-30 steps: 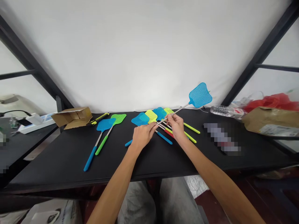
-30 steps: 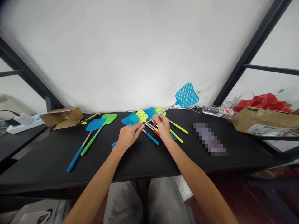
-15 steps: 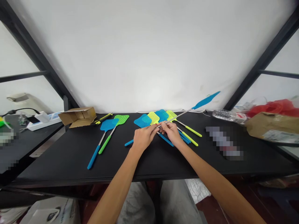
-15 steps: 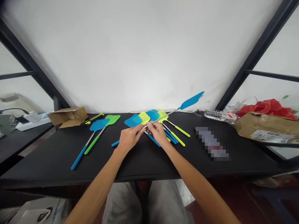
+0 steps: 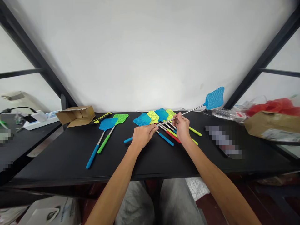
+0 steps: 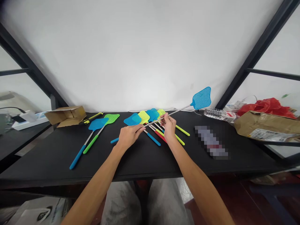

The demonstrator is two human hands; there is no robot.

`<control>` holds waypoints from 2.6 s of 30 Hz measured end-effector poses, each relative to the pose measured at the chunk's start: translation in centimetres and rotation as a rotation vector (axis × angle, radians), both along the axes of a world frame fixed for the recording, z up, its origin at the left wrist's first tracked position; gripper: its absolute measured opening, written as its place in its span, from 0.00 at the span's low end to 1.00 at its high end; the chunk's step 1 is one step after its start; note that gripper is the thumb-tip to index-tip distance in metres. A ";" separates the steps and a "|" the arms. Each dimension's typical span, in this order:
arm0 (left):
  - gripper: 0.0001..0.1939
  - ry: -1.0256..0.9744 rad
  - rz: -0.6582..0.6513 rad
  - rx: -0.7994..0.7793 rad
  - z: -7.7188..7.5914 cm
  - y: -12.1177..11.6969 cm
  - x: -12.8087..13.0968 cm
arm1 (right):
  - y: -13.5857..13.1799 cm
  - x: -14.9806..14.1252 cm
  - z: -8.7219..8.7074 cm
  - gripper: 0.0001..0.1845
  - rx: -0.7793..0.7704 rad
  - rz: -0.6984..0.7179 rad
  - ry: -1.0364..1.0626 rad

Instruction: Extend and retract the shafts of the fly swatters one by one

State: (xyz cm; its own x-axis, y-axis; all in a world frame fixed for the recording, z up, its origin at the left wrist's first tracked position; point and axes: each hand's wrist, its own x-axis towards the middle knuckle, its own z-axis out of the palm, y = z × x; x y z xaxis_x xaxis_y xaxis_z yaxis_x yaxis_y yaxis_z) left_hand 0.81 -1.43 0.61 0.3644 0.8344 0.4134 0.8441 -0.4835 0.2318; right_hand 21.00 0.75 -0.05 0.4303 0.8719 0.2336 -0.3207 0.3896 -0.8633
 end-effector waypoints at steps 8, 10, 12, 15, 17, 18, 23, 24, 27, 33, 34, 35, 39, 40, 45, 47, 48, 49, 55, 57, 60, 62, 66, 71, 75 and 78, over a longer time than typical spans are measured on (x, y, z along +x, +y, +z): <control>0.25 0.034 0.004 -0.009 0.1 0.6 -1.1 | 1.1 3.2 -0.1 0.23 -0.071 -0.148 0.239; 0.24 0.037 0.008 -0.010 0.1 0.9 -1.6 | 1.3 3.8 -0.2 0.22 -0.076 -0.180 0.263; 0.24 0.038 0.022 -0.011 0.0 1.2 -2.1 | 1.4 4.0 -0.2 0.22 -0.068 -0.191 0.256; 0.22 0.042 0.064 -0.017 -0.2 1.6 -2.7 | 1.4 4.1 -0.1 0.23 -0.072 -0.213 0.276; 0.20 0.046 0.088 -0.016 -0.3 1.9 -3.0 | 1.4 4.3 0.0 0.22 -0.086 -0.238 0.306; 0.20 0.044 0.097 -0.008 -0.4 2.0 -3.2 | 1.3 4.5 0.1 0.21 -0.094 -0.250 0.324; 0.18 0.028 0.160 0.051 -0.5 2.6 -4.5 | 1.4 5.8 0.0 0.19 -0.093 -0.293 0.385; 0.18 0.024 0.180 0.058 -0.5 2.6 -4.8 | 1.4 6.0 -0.1 0.20 -0.086 -0.302 0.380; 0.17 0.002 0.244 0.067 -0.4 2.8 -5.2 | 1.6 6.3 -0.3 0.21 -0.055 -0.320 0.358; 0.18 0.028 0.166 0.025 -0.3 2.5 -5.0 | 1.5 6.5 -0.2 0.22 0.026 -0.331 0.370; 0.18 0.025 0.148 0.012 -0.2 2.4 -5.0 | 1.4 6.6 -0.2 0.22 0.031 -0.334 0.386; 0.18 0.019 0.142 0.006 -0.2 2.4 -4.9 | 1.3 6.6 -0.1 0.22 0.031 -0.336 0.407; 0.23 -0.004 0.239 0.062 -0.1 2.4 -5.2 | 1.2 6.6 -0.1 0.21 0.017 -0.344 0.443; 0.25 -0.003 0.271 0.073 -0.1 2.4 -5.3 | 1.2 6.6 -0.1 0.21 0.025 -0.347 0.434; 0.31 0.057 0.282 -0.005 -0.3 2.1 -5.1 | 1.0 6.9 -0.1 0.21 0.072 -0.352 0.386; 0.32 0.091 0.250 -0.023 -0.2 1.8 -4.7 | 1.0 7.4 -0.1 0.21 0.079 -0.359 0.363; 0.33 0.109 0.242 -0.022 -0.2 1.7 -4.4 | 1.0 7.6 -0.2 0.21 0.084 -0.365 0.356; 0.34 0.127 0.237 -0.017 -0.2 1.5 -4.1 | 1.0 7.9 -0.2 0.21 0.092 -0.371 0.352; 0.36 0.199 0.226 -0.041 -0.1 1.0 -2.6 | 1.1 7.0 0.1 0.21 0.157 -0.301 0.402; 0.36 0.208 0.225 -0.051 -0.1 0.8 -2.2 | 1.0 5.8 0.3 0.21 0.166 -0.241 0.401; 0.36 0.202 0.221 -0.053 0.0 0.3 -1.6 | 0.6 3.4 0.4 0.23 0.188 -0.115 0.353; 0.35 0.190 0.225 -0.049 0.0 0.0 -1.1 | 0.3 1.7 0.4 0.23 0.198 -0.011 0.309; 0.32 0.157 0.208 -0.041 0.0 -0.5 0.0 | -0.6 -1.8 0.1 0.21 0.205 0.216 0.173; 0.28 0.091 0.156 -0.071 0.0 -0.7 1.1 | -1.7 -4.8 -0.9 0.21 0.129 0.476 -0.073; 0.27 0.045 0.136 -0.057 -0.3 -0.4 1.2 | -2.0 -5.2 -1.3 0.21 0.125 0.510 -0.178; 0.27 0.016 0.129 -0.024 -0.6 -0.1 0.7 | -1.7 -4.4 -0.9 0.20 0.106 0.491 -0.202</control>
State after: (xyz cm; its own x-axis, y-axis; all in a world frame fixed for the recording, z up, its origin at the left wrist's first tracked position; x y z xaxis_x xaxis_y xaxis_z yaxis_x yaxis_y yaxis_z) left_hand 1.52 -1.52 0.04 0.2600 0.8844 0.3876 0.9027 -0.3651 0.2276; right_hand 16.56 -0.99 -0.97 -0.0842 0.9264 0.3670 -0.3182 0.3240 -0.8909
